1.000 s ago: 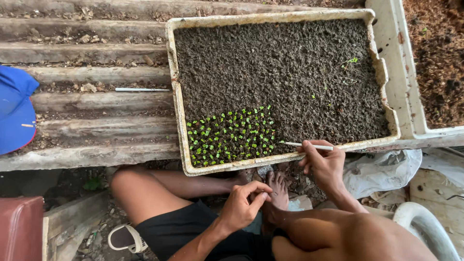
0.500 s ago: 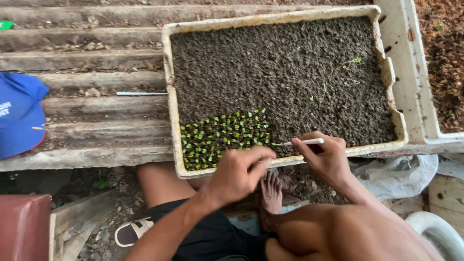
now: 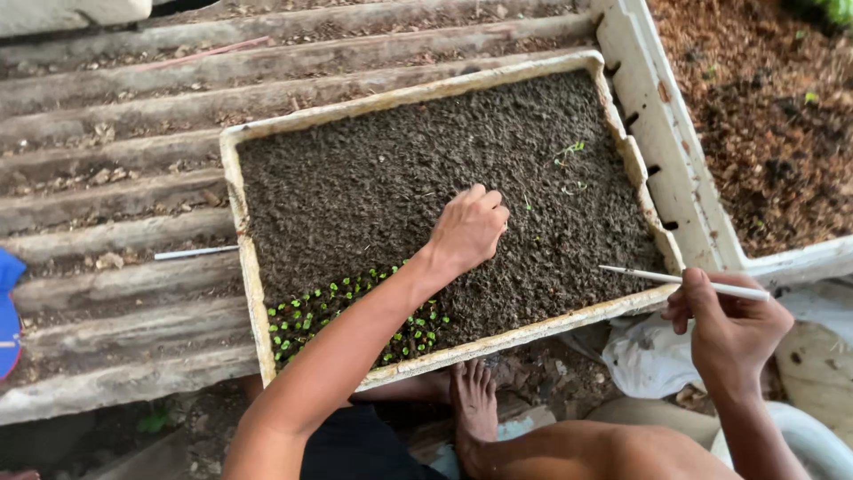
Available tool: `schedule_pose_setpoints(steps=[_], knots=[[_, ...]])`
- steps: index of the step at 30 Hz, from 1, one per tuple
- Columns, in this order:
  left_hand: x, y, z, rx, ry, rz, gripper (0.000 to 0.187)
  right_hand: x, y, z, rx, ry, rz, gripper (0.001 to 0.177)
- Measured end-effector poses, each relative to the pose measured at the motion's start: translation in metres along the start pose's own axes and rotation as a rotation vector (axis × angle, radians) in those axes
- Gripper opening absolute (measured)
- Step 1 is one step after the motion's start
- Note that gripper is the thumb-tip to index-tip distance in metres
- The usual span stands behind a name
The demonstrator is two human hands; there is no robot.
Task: The person uses a white stick to lift small seedlings from a tray of soil and places them into a second tray filled with brown substrate. The person works methodically, moving seedlings one by one from the crowded tray to the new tray.
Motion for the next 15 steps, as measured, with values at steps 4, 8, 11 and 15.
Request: schedule_pose_setpoints(steps=[4, 8, 11, 15], knots=[[0.01, -0.006, 0.002, -0.039, 0.048, 0.003, 0.024, 0.004, 0.006, 0.018, -0.064, 0.017, 0.035, 0.023], [0.059, 0.001, 0.007, 0.28, 0.396, -0.329, 0.015, -0.007, 0.008, 0.018, -0.173, -0.01, -0.003, 0.026], [0.096, 0.04, 0.022, 0.366, 0.52, -0.566, 0.015, -0.031, 0.025, 0.021, -0.269, -0.012, -0.109, 0.026], [0.078, 0.094, 0.024, 0.296, 0.522, -0.919, 0.015, -0.076, 0.038, 0.009, -0.279, -0.079, -0.252, 0.017]])
Point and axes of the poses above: each hand's wrist, its own y-axis away from the middle knuckle, its own x-axis out of the back of the hand, z = x × y, the point moved 5 cm from there along -y, towards the middle knuckle, and after that the axes turned 8 degrees about z, right-handed, at the moved point
